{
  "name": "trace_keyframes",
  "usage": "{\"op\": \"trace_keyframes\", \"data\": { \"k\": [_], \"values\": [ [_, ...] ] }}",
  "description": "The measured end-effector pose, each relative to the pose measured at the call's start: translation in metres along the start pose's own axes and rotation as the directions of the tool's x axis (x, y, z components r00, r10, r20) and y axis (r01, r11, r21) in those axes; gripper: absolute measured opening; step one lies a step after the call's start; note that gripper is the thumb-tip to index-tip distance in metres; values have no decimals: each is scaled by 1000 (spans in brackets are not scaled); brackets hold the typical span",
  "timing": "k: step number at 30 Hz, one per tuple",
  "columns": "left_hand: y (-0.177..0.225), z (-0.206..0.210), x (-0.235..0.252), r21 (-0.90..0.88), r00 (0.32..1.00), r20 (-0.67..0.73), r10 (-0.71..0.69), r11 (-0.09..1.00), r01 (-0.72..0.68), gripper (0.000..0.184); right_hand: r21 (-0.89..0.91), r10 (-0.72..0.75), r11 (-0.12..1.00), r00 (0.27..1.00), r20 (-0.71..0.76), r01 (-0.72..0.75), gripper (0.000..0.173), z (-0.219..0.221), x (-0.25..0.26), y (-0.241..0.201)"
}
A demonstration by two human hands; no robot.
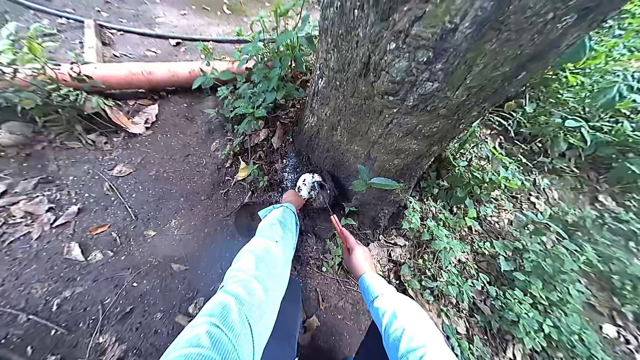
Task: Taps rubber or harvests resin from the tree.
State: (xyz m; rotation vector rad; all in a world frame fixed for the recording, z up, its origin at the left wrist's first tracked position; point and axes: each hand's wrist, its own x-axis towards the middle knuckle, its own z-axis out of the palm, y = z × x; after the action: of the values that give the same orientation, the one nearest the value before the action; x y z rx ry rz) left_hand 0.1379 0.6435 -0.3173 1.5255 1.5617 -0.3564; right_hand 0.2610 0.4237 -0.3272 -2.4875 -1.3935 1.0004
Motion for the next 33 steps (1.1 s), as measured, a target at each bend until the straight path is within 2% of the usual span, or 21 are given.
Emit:
{"op": "trace_keyframes", "data": {
  "k": [5,10,12,14,16,18,20,23,26,28,31,33],
  "values": [
    [-10,-10,-5,25,1000,8,-6,1000,6,37,-253,-31,967,999,9,32,58,-1,0,-1],
    [-24,-14,-7,-24,998,56,-18,1000,20,40,-359,-99,929,995,-24,84,58,-1,-6,10],
    [-28,-14,-9,-3,996,92,-18,1000,18,42,-289,-142,950,988,-56,120,55,-1,-10,13],
    [-27,-12,-14,94,992,129,-1,996,-11,44,-151,-198,972,974,-108,180,54,0,-13,12],
    [-24,-9,-19,140,989,146,14,989,-34,45,-74,-174,983,979,-106,166,57,-1,-15,5],
    [-23,-1,-18,59,991,136,11,998,-20,43,-23,-89,996,993,-80,88,60,-10,-15,-1],
    [-19,3,-19,-9,994,101,27,1000,-26,41,34,-23,999,998,-59,25,60,-19,-15,-1],
    [-13,-1,-18,139,993,-13,119,983,-116,35,71,5,997,1000,-31,-3,59,-41,-27,6],
    [-11,-8,-20,226,978,-104,182,962,-155,29,120,-32,992,999,-29,35,58,-57,-48,18],
    [-6,-13,-24,281,975,-110,194,947,-157,29,40,-45,998,999,-2,45,57,-65,-57,20],
    [-2,-9,-24,299,975,-111,194,942,-154,28,-226,81,972,994,68,-64,58,-70,-65,8],
    [-8,-7,-13,266,974,-96,204,948,-172,34,-328,122,940,991,53,-98,58,-69,-65,2]
  ]
}}
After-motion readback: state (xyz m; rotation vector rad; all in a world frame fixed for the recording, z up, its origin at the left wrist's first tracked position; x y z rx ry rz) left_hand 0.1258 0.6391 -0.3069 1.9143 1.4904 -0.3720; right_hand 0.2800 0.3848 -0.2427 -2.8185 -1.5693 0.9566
